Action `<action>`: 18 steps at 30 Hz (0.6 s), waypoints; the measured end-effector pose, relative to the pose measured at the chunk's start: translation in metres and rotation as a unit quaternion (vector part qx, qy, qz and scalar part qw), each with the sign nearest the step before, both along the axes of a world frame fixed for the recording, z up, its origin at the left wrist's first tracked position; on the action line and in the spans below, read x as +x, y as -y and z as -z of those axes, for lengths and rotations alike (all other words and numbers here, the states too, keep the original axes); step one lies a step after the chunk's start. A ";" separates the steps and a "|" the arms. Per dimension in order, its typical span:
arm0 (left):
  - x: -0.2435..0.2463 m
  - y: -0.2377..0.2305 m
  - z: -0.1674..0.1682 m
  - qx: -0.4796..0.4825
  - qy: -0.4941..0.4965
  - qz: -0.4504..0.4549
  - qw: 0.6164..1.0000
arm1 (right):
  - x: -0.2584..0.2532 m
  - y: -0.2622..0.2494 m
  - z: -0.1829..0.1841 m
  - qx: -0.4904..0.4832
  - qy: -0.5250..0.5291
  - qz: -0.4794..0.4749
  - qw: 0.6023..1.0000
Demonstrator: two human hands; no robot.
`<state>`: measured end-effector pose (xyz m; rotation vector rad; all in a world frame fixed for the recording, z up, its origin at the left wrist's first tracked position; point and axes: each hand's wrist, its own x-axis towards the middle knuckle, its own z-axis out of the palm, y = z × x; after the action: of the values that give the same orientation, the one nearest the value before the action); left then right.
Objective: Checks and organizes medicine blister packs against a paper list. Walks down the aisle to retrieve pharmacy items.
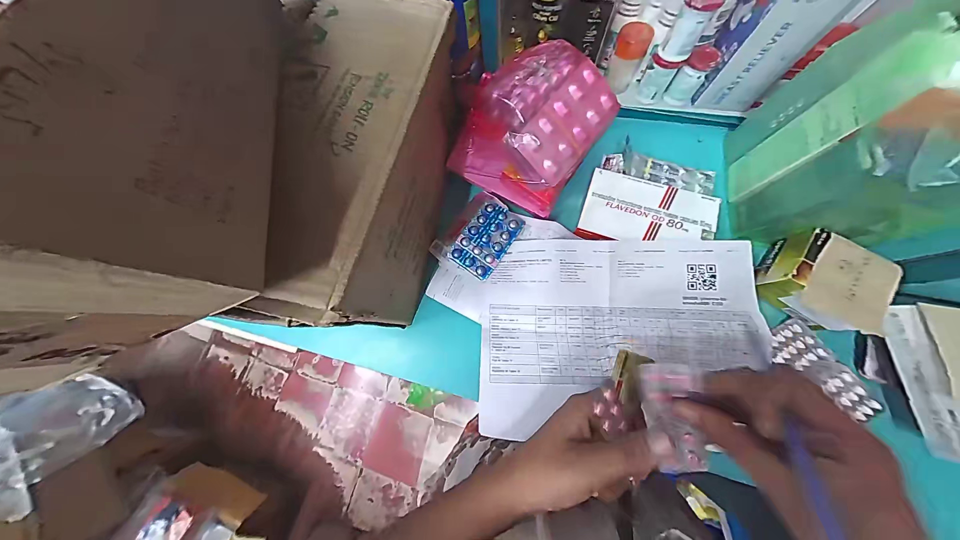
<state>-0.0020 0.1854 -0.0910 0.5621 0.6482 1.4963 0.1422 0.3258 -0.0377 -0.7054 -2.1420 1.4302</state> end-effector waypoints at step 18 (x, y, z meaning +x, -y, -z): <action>-0.036 0.033 0.014 -0.230 0.057 -0.063 0.970 | -0.040 0.005 0.085 0.080 -0.057 0.112 0.989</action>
<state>-0.0377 0.1528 -0.1051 0.0786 0.9183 1.4210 0.1026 0.3210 -0.1224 -0.7573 -1.9934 1.1391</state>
